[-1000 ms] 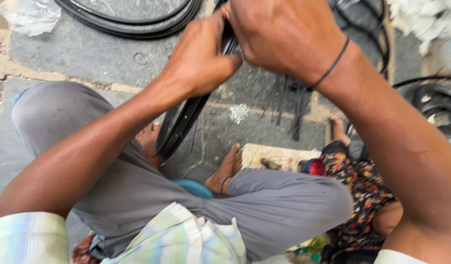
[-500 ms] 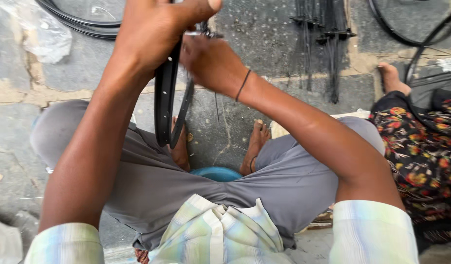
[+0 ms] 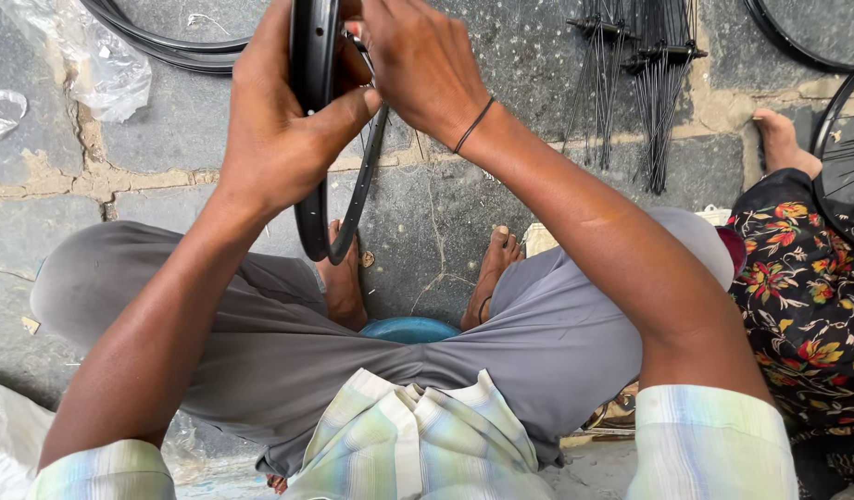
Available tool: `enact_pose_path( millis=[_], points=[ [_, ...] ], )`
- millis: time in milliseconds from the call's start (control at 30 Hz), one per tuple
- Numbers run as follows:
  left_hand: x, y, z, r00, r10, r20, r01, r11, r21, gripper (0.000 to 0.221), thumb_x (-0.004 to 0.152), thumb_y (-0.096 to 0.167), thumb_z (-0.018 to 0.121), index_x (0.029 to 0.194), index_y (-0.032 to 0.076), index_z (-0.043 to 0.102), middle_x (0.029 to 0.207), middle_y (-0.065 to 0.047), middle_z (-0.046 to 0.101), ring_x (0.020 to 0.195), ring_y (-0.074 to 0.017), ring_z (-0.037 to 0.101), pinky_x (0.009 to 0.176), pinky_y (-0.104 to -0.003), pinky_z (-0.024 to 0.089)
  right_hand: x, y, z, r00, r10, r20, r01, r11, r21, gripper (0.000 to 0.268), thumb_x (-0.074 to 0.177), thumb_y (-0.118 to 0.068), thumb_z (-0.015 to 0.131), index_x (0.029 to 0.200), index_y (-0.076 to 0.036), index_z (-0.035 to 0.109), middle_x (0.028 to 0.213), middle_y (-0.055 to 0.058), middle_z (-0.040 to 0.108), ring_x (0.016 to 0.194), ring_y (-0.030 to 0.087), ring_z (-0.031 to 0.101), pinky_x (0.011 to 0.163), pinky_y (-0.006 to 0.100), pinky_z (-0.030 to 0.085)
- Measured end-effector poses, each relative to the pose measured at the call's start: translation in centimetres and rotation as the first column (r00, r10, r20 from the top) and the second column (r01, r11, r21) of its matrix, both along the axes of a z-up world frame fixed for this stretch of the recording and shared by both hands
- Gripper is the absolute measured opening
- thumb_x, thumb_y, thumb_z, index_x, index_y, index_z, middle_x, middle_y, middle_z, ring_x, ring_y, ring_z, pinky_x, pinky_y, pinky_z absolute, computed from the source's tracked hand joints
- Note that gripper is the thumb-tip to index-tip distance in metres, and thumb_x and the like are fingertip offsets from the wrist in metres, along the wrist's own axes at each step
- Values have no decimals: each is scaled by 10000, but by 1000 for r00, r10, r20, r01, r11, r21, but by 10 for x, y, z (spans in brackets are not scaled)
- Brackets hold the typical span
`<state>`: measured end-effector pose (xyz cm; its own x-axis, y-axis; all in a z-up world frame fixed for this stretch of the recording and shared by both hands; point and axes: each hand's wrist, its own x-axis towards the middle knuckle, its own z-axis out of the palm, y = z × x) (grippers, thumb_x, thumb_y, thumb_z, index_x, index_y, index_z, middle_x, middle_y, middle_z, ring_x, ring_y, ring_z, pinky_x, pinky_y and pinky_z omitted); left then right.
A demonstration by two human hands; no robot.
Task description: The person inserts spokes into a bicycle hub and rim, then uses a tool to tighten or adjust the spoke nipples while seated on the floor.
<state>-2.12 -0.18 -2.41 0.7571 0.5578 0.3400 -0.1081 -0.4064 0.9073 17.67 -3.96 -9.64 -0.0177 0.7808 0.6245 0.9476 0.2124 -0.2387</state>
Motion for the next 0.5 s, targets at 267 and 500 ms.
enact_pose_path(
  millis=[267,500],
  points=[
    [5,-8,-9,997,76,20,-77,996,37,397,1045,26,793,1314,5,502,842,24,526,727,-30,511,662,-200,447,0,-2,-9,999,0,42,2,999,-37,137,984,-152,684,980,-45,598,909,94,642,865,278,689,687,410,566],
    [4,-5,-10,994,57,90,-52,997,-55,334,1087,101,802,1265,4,537,872,17,535,750,-37,515,677,-203,444,-2,-5,-4,999,18,46,-15,998,-68,148,1004,-158,682,1091,-43,647,885,79,621,810,274,669,650,421,537]
  ],
)
